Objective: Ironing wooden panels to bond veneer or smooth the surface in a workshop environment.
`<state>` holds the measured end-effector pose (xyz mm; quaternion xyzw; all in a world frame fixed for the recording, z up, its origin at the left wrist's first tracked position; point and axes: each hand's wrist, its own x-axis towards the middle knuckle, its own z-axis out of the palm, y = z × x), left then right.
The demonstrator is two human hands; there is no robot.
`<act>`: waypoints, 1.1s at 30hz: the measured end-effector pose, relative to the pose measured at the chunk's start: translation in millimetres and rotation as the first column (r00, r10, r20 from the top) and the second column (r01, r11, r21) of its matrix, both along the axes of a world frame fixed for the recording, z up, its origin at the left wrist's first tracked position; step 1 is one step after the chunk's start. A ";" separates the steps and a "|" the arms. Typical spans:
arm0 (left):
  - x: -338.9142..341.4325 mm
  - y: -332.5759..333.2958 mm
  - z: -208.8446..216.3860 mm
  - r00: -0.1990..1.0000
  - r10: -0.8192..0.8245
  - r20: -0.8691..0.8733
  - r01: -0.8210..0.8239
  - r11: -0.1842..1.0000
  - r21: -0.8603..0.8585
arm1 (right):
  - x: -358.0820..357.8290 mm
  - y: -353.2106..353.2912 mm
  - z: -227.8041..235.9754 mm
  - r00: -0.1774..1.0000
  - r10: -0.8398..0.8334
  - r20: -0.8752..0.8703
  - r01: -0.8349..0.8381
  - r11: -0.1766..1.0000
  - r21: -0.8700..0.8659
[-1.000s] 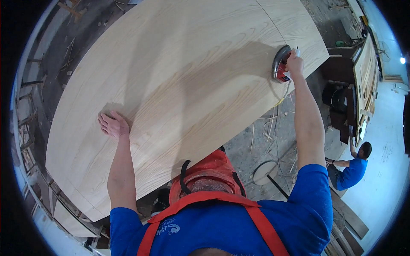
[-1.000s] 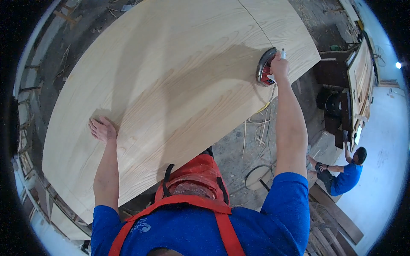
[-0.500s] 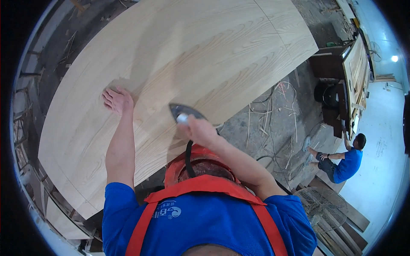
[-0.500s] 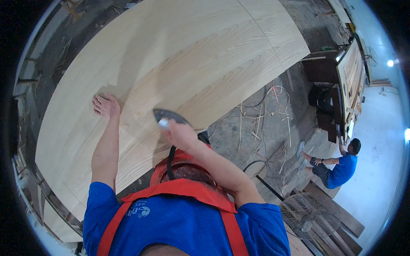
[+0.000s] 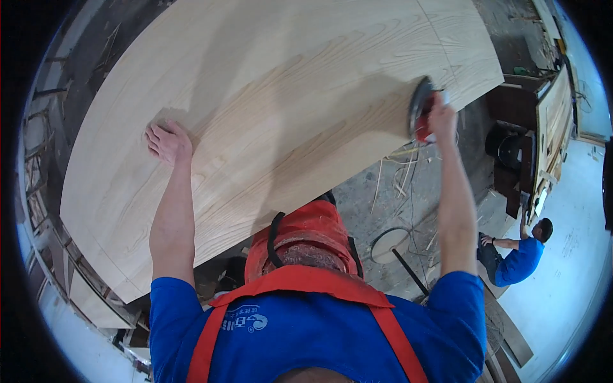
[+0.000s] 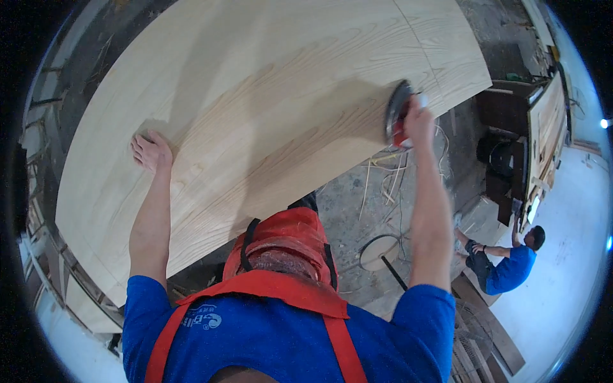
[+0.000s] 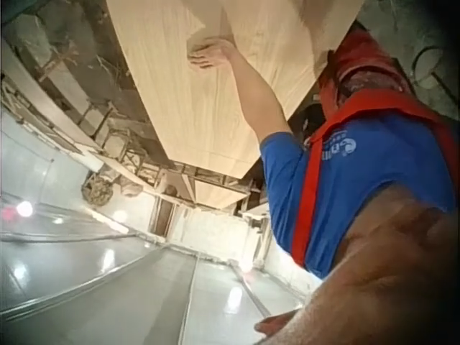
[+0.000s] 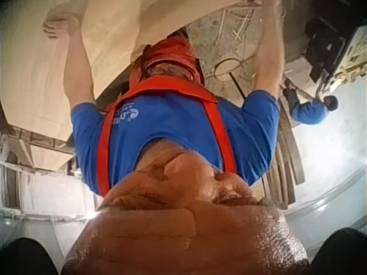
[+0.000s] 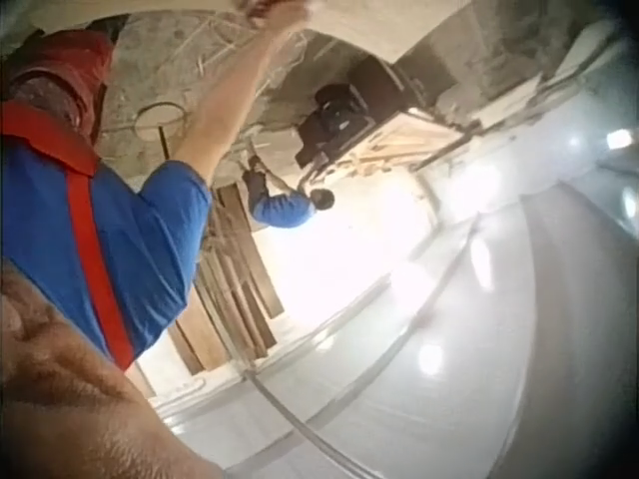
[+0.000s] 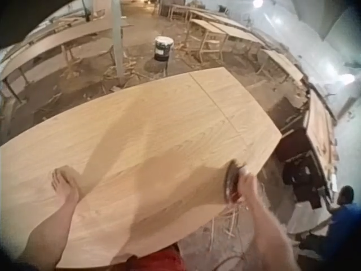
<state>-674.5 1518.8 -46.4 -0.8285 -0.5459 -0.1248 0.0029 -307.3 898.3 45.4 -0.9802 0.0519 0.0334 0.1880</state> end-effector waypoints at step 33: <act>-7.6 0.5 10.6 0.999 0.043 -0.026 -0.044 0.999 -0.032 | -71.3 37.6 -30.1 0.941 0.329 -0.077 -0.283 0.892 0.351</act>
